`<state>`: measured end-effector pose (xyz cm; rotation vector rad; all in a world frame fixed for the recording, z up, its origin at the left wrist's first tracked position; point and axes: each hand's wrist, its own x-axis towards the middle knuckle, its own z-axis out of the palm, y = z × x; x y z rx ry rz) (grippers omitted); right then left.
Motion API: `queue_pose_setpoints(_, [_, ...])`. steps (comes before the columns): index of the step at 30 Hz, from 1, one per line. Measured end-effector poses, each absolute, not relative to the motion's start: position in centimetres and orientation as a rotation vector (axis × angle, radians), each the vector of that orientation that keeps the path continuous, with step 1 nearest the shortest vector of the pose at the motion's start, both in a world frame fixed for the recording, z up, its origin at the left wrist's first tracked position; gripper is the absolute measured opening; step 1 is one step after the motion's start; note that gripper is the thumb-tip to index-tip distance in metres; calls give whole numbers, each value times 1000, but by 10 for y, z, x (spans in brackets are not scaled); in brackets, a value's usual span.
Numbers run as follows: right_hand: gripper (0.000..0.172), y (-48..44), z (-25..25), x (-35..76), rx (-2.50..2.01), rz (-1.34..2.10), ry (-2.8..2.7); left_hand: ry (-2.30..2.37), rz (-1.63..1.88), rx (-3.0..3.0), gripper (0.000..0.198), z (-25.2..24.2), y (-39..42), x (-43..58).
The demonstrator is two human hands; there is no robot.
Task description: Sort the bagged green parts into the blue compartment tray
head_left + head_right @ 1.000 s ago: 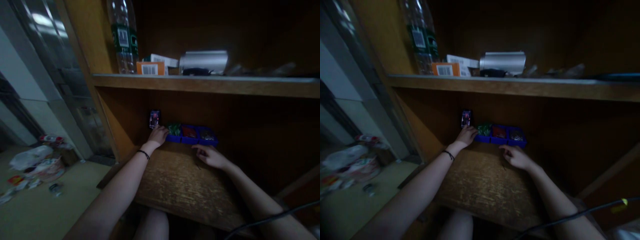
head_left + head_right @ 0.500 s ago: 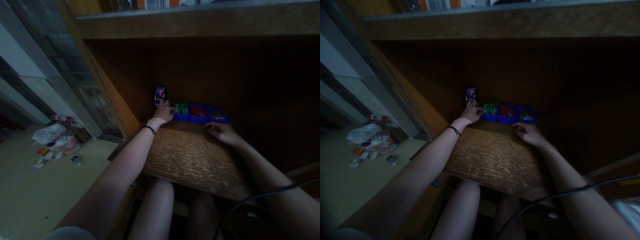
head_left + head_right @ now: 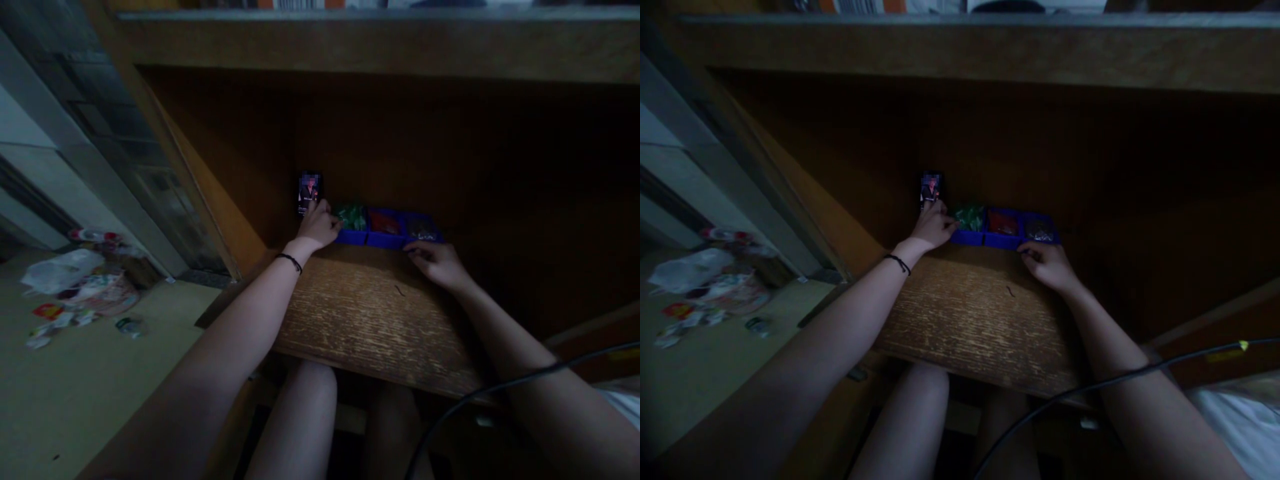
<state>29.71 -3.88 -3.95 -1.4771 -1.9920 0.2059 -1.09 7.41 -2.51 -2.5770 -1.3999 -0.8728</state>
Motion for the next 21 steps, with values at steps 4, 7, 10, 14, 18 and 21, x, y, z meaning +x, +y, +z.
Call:
queue_pose_setpoints(4, [28,-38,-38,296,-1477,210,-2006,-1458,-934,-2508,25,-27,75,-12])
queue_pose_setpoints(7, [29,-40,-34,294,-1483,187,-2040,-1447,-1034,-2403,19,-26,73,-13])
queue_pose_setpoints(10, [30,-41,-30,292,-1479,170,-2060,-1351,-1029,-2414,15,-23,71,-13])
queue_pose_setpoints(14, [30,-42,-27,290,-1466,163,-2084,-1292,-927,-2514,18,-17,69,-14])
queue_pose_setpoints(18, [31,-43,-27,290,-1484,178,-2084,-1285,-738,-2580,24,-12,62,-12])
queue_pose_setpoints(21, [31,-42,-29,291,-1477,188,-2084,-1284,-666,-2547,24,-11,53,-7])
